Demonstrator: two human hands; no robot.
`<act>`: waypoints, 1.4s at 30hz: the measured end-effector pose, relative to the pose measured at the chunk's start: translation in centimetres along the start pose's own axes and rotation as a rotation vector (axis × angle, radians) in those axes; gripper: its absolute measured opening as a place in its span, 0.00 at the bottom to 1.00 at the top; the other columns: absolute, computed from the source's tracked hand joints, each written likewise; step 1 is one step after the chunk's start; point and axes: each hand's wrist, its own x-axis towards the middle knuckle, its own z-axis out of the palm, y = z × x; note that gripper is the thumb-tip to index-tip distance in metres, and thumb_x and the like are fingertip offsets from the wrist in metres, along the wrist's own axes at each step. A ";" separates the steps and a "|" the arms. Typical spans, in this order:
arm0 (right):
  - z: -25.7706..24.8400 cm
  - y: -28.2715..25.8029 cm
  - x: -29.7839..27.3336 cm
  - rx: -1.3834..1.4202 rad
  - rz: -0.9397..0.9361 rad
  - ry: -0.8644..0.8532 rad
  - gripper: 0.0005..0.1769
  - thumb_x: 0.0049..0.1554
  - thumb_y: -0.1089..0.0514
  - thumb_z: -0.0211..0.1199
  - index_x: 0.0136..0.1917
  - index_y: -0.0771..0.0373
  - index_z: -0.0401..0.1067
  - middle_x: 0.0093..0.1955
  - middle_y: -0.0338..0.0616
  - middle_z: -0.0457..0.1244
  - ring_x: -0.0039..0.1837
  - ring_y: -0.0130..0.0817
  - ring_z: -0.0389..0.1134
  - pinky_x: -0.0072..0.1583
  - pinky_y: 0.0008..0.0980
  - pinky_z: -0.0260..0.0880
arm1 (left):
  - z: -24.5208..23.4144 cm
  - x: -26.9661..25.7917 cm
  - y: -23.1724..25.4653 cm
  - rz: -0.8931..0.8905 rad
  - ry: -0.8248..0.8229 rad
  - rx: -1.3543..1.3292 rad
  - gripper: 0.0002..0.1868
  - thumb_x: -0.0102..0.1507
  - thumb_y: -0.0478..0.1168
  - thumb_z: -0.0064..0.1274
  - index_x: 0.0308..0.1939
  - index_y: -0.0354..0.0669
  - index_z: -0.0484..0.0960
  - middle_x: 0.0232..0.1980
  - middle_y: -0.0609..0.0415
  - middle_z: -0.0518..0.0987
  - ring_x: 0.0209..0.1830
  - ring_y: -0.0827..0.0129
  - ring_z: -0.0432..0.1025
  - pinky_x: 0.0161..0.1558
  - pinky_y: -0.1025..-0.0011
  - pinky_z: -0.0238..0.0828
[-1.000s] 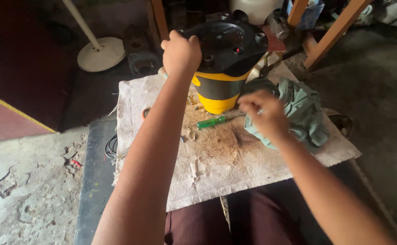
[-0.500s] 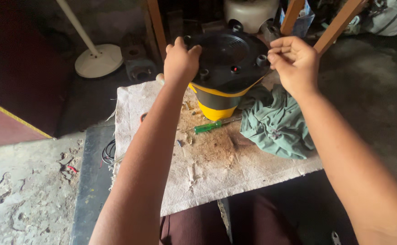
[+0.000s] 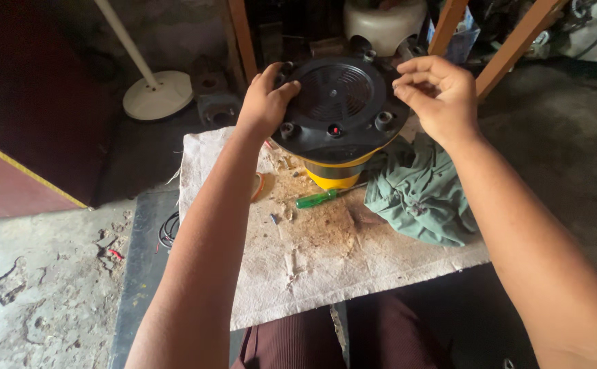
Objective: The person disassembles a yellow and black blender base by using a screwdriver to remove screws, wipes the internal motor components with a cloth, and applies lubricant from a tube into the motor assembly.
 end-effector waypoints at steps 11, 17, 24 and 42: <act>1.0 -3.5 -1.3 0.043 0.031 -0.077 0.15 0.61 0.70 0.68 0.62 0.68 0.74 0.53 0.45 0.72 0.54 0.24 0.73 0.55 0.22 0.73 | -0.6 0.2 -2.2 0.008 0.021 -0.031 0.34 0.62 0.48 0.57 0.68 0.32 0.71 0.65 0.34 0.74 0.68 0.48 0.69 0.67 0.64 0.62; 1.3 -2.5 -1.9 0.124 0.036 -0.037 0.15 0.61 0.71 0.67 0.62 0.68 0.73 0.54 0.45 0.72 0.55 0.25 0.73 0.57 0.23 0.73 | -0.5 0.0 -1.0 -0.021 0.001 -0.041 0.35 0.60 0.49 0.57 0.68 0.36 0.72 0.63 0.34 0.75 0.66 0.48 0.70 0.66 0.63 0.63; 1.8 -1.8 -2.6 0.254 0.112 0.071 0.16 0.60 0.73 0.66 0.61 0.68 0.73 0.53 0.47 0.72 0.56 0.26 0.74 0.60 0.24 0.74 | -0.4 0.1 -1.1 -0.003 -0.001 -0.021 0.35 0.61 0.50 0.56 0.68 0.36 0.71 0.64 0.34 0.74 0.67 0.47 0.69 0.66 0.63 0.63; 2.0 -6.2 -2.5 -0.586 -0.355 0.135 0.09 0.56 0.69 0.74 0.47 0.63 0.77 0.40 0.42 0.68 0.42 0.29 0.69 0.46 0.26 0.69 | -0.4 0.1 -0.9 0.024 -0.008 -0.038 0.34 0.61 0.50 0.56 0.67 0.33 0.72 0.62 0.33 0.77 0.65 0.48 0.73 0.64 0.64 0.67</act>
